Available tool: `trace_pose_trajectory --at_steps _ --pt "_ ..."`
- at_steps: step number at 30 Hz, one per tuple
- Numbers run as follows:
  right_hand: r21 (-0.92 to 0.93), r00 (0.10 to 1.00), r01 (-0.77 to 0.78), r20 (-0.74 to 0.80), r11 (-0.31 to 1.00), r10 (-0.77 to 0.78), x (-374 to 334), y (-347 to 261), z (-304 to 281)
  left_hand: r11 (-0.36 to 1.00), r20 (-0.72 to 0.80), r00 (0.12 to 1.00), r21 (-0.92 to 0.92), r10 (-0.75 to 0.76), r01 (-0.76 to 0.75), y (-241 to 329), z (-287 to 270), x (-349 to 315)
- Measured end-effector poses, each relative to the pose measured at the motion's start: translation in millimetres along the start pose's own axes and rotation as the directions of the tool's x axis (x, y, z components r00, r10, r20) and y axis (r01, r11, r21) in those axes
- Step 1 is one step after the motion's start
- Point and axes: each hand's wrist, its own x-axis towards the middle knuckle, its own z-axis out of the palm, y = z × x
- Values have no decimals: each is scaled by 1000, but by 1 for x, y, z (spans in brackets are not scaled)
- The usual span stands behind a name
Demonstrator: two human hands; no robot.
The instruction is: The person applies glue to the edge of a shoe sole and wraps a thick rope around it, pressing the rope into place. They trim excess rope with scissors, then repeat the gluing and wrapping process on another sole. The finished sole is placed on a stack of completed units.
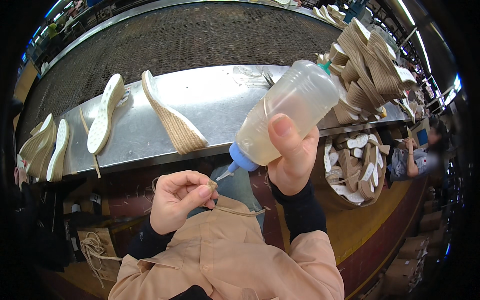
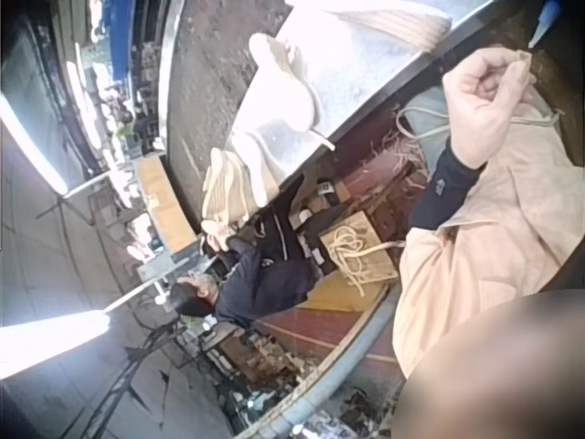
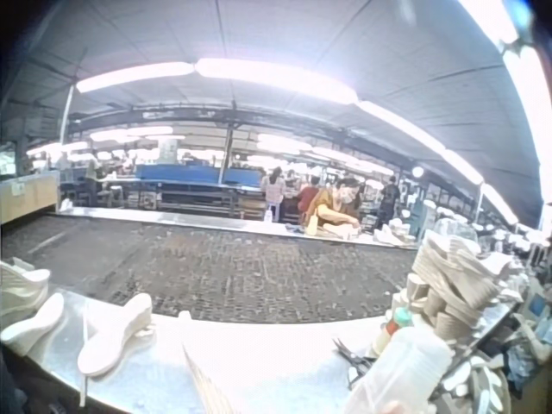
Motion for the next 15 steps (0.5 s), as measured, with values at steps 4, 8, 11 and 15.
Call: trace_pose_trajectory --at_steps 4,8,11,15 --pt "78 992 -28 -121 997 37 -2 -3 8 1000 -3 1000 -12 13 -13 1 0 -1" --pt "104 991 -38 -121 994 50 -3 -5 12 1000 -18 1000 -21 23 -23 1 0 -2" --pt "106 992 -42 -111 993 54 -4 -6 12 1000 -2 1000 -24 17 -17 1 -2 -3" --pt "153 992 -36 -112 988 53 -6 -5 12 997 73 997 -71 16 -11 2 -5 -3"
